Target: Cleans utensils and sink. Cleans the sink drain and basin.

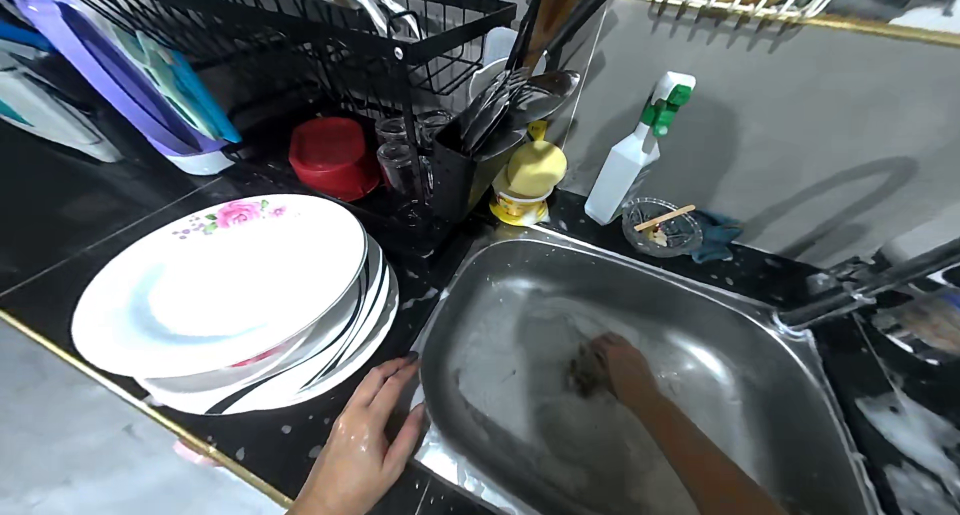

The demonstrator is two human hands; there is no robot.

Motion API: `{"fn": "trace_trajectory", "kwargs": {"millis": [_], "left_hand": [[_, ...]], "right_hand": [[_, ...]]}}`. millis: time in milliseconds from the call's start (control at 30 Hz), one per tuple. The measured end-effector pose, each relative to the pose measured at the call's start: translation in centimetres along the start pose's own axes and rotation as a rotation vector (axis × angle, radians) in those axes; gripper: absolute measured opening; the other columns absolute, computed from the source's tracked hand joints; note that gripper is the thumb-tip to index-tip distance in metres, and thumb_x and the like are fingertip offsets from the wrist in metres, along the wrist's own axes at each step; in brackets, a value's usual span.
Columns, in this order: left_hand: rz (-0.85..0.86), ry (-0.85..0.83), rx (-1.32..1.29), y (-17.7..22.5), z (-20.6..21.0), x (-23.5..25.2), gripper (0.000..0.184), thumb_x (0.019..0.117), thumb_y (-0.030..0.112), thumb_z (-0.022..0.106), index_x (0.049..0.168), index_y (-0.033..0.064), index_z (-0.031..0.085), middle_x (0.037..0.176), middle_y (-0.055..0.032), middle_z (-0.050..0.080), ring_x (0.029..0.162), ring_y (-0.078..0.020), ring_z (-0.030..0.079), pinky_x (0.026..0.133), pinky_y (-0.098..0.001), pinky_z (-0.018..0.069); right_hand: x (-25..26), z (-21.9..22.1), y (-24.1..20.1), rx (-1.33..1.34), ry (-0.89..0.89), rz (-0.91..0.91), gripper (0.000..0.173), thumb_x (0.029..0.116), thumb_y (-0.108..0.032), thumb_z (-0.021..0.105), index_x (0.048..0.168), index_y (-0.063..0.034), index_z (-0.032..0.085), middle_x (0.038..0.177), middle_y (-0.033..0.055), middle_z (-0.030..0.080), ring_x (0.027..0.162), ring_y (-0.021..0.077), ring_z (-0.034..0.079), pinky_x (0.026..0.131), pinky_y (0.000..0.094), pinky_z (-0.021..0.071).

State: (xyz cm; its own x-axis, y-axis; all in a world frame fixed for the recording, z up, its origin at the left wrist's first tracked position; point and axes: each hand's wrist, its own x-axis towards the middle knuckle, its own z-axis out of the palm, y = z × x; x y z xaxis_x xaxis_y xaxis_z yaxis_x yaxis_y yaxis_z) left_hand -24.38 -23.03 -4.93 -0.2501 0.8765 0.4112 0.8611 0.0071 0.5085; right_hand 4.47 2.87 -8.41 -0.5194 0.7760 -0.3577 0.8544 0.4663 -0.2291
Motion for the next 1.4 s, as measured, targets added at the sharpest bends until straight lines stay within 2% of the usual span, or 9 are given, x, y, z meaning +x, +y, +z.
{"fn": "trace_trajectory", "kwargs": {"millis": [133, 633, 733, 900, 1000, 1133, 1267, 1333, 1400], "left_hand": [[-0.002, 0.008, -0.013, -0.1, -0.1, -0.2, 0.046, 0.0970, 0.033, 0.052, 0.125, -0.0001, 0.069, 0.125, -0.0199, 0.068, 0.118, -0.0269, 0.066, 0.101, -0.0363, 0.0533], [0.020, 0.045, -0.022, -0.6, 0.4, -0.2, 0.046, 0.0968, 0.034, 0.051, 0.123, 0.0018, 0.070, 0.122, -0.0170, 0.070, 0.116, -0.0228, 0.067, 0.100, -0.0324, 0.0530], [0.012, 0.030, -0.009, -0.4, 0.3, -0.2, 0.047, 0.0955, 0.033, 0.051, 0.123, 0.0011, 0.070, 0.121, -0.0182, 0.070, 0.115, -0.0249, 0.067, 0.099, -0.0352, 0.0537], [0.010, 0.014, -0.005, -0.4, 0.2, -0.1, 0.046, 0.0954, 0.033, 0.052, 0.123, 0.0007, 0.070, 0.122, -0.0186, 0.069, 0.115, -0.0260, 0.067, 0.100, -0.0365, 0.0537], [0.008, 0.011, -0.009, -0.4, 0.3, -0.2, 0.046, 0.0949, 0.032, 0.051, 0.123, 0.0006, 0.070, 0.122, -0.0188, 0.069, 0.116, -0.0262, 0.067, 0.100, -0.0363, 0.0536], [0.007, 0.011, -0.025, -0.3, 0.0, 0.0, 0.045, 0.0948, 0.030, 0.053, 0.122, -0.0015, 0.070, 0.122, -0.0202, 0.069, 0.115, -0.0286, 0.067, 0.100, -0.0389, 0.0540], [0.010, 0.012, -0.018, -0.2, 0.2, 0.0, 0.046, 0.0946, 0.031, 0.052, 0.123, -0.0010, 0.069, 0.121, -0.0202, 0.069, 0.115, -0.0289, 0.067, 0.099, -0.0390, 0.0540], [0.004, 0.014, -0.016, -0.3, 0.3, 0.0, 0.046, 0.0942, 0.031, 0.052, 0.124, -0.0004, 0.069, 0.122, -0.0196, 0.069, 0.116, -0.0288, 0.067, 0.100, -0.0394, 0.0539], [0.001, 0.010, -0.017, -0.2, 0.2, 0.0, 0.046, 0.0936, 0.030, 0.053, 0.124, -0.0008, 0.070, 0.123, -0.0198, 0.069, 0.116, -0.0292, 0.067, 0.100, -0.0395, 0.0538]], "right_hand": [[2.6, 0.1, -0.8, 0.009, -0.138, -0.003, 0.048, 0.1020, -0.009, 0.054, 0.150, -0.0056, 0.049, 0.155, 0.0229, 0.044, 0.144, 0.0413, 0.041, 0.116, 0.0521, 0.0374], [-4.5, 3.4, 0.3, -0.007, -0.079, -0.153, 0.038, 0.1044, -0.008, 0.046, 0.139, -0.0024, 0.060, 0.142, 0.0220, 0.058, 0.133, 0.0405, 0.055, 0.111, 0.0537, 0.0421], [-3.8, 2.9, -0.1, 0.068, -0.030, -0.112, 0.049, 0.1052, -0.017, 0.052, 0.152, -0.0042, 0.047, 0.157, 0.0237, 0.043, 0.144, 0.0415, 0.043, 0.119, 0.0527, 0.0331], [-0.8, 4.3, -2.6, -0.086, -0.117, -0.327, 0.069, 0.0969, 0.003, 0.051, 0.160, -0.0210, 0.038, 0.168, 0.0164, 0.026, 0.153, 0.0422, 0.027, 0.121, 0.0640, 0.0202], [0.4, 3.4, -4.1, -0.110, -0.177, -0.347, 0.059, 0.1012, 0.001, 0.043, 0.158, -0.0142, 0.041, 0.165, 0.0169, 0.033, 0.153, 0.0384, 0.028, 0.123, 0.0592, 0.0190], [-0.5, 3.1, -3.4, -0.205, -0.255, -0.386, 0.041, 0.1013, 0.002, 0.046, 0.141, 0.0032, 0.055, 0.144, 0.0240, 0.056, 0.136, 0.0411, 0.051, 0.115, 0.0545, 0.0365], [-3.8, 3.3, -0.4, -0.166, -0.281, -0.399, 0.051, 0.1003, 0.004, 0.048, 0.151, 0.0017, 0.047, 0.159, 0.0218, 0.042, 0.148, 0.0398, 0.039, 0.121, 0.0588, 0.0252], [-3.5, 2.2, -0.3, -0.111, -0.235, -0.355, 0.046, 0.1009, 0.002, 0.046, 0.146, 0.0012, 0.053, 0.155, 0.0220, 0.047, 0.146, 0.0395, 0.041, 0.123, 0.0581, 0.0219], [-1.7, 0.4, -0.8, 0.013, -0.088, -0.190, 0.045, 0.1031, -0.002, 0.044, 0.148, 0.0007, 0.052, 0.153, 0.0238, 0.048, 0.145, 0.0390, 0.043, 0.122, 0.0499, 0.0295]]}}
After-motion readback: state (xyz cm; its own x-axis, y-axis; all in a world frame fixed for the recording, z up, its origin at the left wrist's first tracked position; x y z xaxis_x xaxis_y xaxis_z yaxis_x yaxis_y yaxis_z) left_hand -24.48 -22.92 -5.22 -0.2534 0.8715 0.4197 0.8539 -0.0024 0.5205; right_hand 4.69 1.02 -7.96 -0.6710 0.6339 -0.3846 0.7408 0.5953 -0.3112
